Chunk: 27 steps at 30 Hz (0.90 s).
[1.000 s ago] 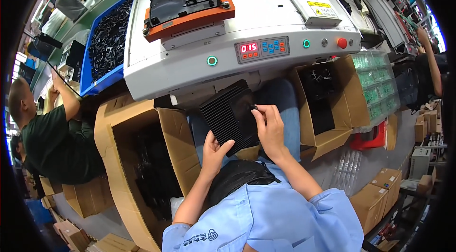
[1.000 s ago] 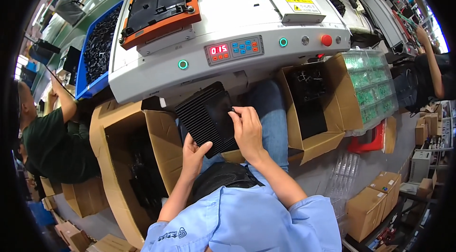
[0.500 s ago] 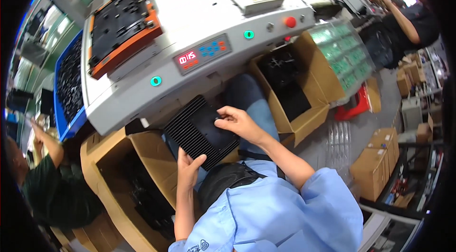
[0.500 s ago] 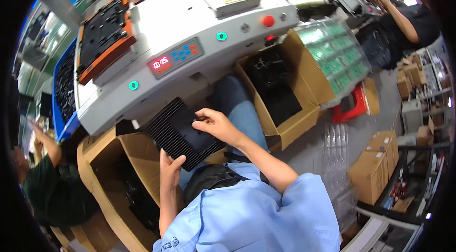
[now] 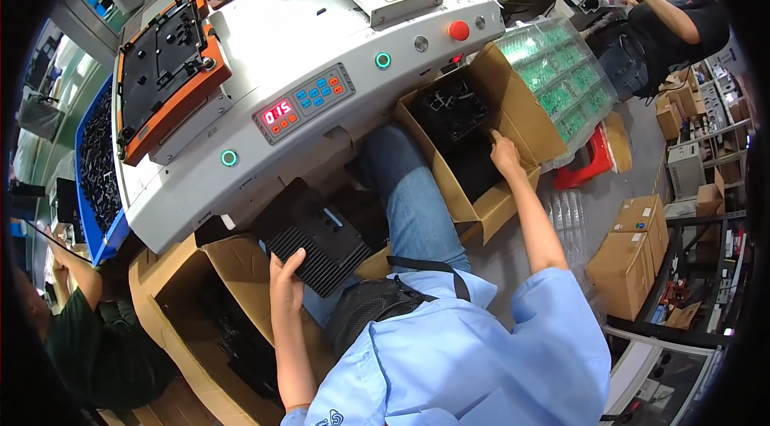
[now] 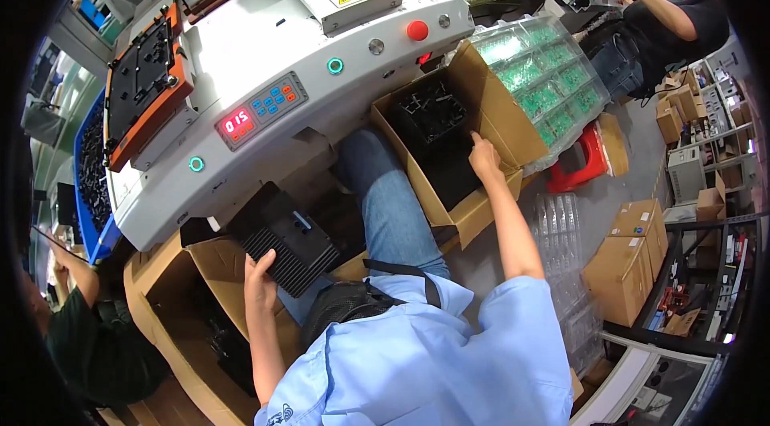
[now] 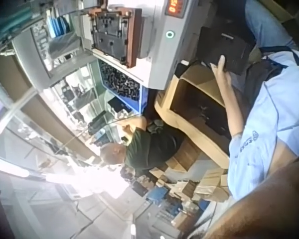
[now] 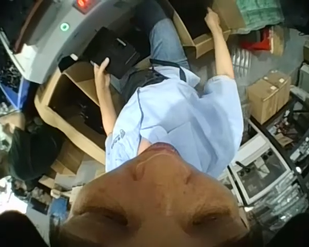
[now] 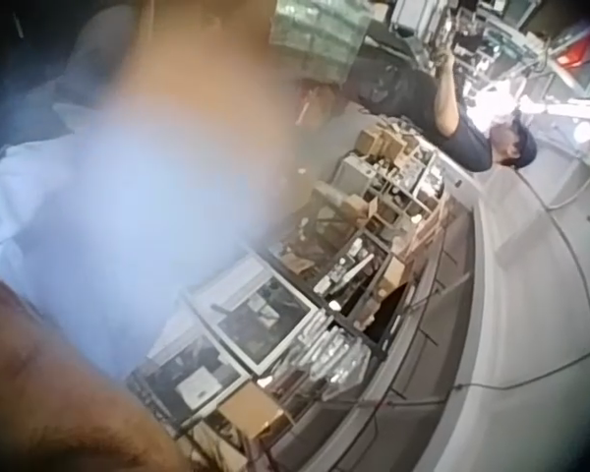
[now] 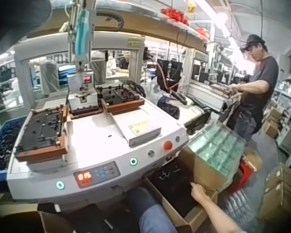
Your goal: Manually loading electronic components into a press machine and organizing them into boxes.
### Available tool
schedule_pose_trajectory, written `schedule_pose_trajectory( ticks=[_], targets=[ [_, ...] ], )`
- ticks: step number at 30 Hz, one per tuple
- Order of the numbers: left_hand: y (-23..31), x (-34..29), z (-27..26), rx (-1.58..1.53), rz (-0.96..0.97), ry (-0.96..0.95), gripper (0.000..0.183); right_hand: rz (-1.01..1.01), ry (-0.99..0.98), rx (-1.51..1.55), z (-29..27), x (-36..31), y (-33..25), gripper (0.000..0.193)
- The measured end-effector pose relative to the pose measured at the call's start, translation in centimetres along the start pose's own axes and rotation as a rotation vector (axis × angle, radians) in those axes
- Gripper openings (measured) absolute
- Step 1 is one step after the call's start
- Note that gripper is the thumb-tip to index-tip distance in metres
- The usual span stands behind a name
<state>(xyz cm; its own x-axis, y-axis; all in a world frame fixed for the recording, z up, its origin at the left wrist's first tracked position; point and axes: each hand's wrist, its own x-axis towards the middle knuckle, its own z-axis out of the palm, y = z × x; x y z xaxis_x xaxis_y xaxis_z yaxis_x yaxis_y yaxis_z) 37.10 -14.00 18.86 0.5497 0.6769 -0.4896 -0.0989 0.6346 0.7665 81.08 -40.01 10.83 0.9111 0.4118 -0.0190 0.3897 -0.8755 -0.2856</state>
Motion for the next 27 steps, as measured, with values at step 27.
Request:
schedule_pose_trajectory(
  ticks=[27],
  targets=[
    [0.3,0.0,-0.3,-0.048,0.0,0.022,0.049,-0.239,-0.165,-0.2,2.3,-0.6,0.5,0.04]
  ],
)
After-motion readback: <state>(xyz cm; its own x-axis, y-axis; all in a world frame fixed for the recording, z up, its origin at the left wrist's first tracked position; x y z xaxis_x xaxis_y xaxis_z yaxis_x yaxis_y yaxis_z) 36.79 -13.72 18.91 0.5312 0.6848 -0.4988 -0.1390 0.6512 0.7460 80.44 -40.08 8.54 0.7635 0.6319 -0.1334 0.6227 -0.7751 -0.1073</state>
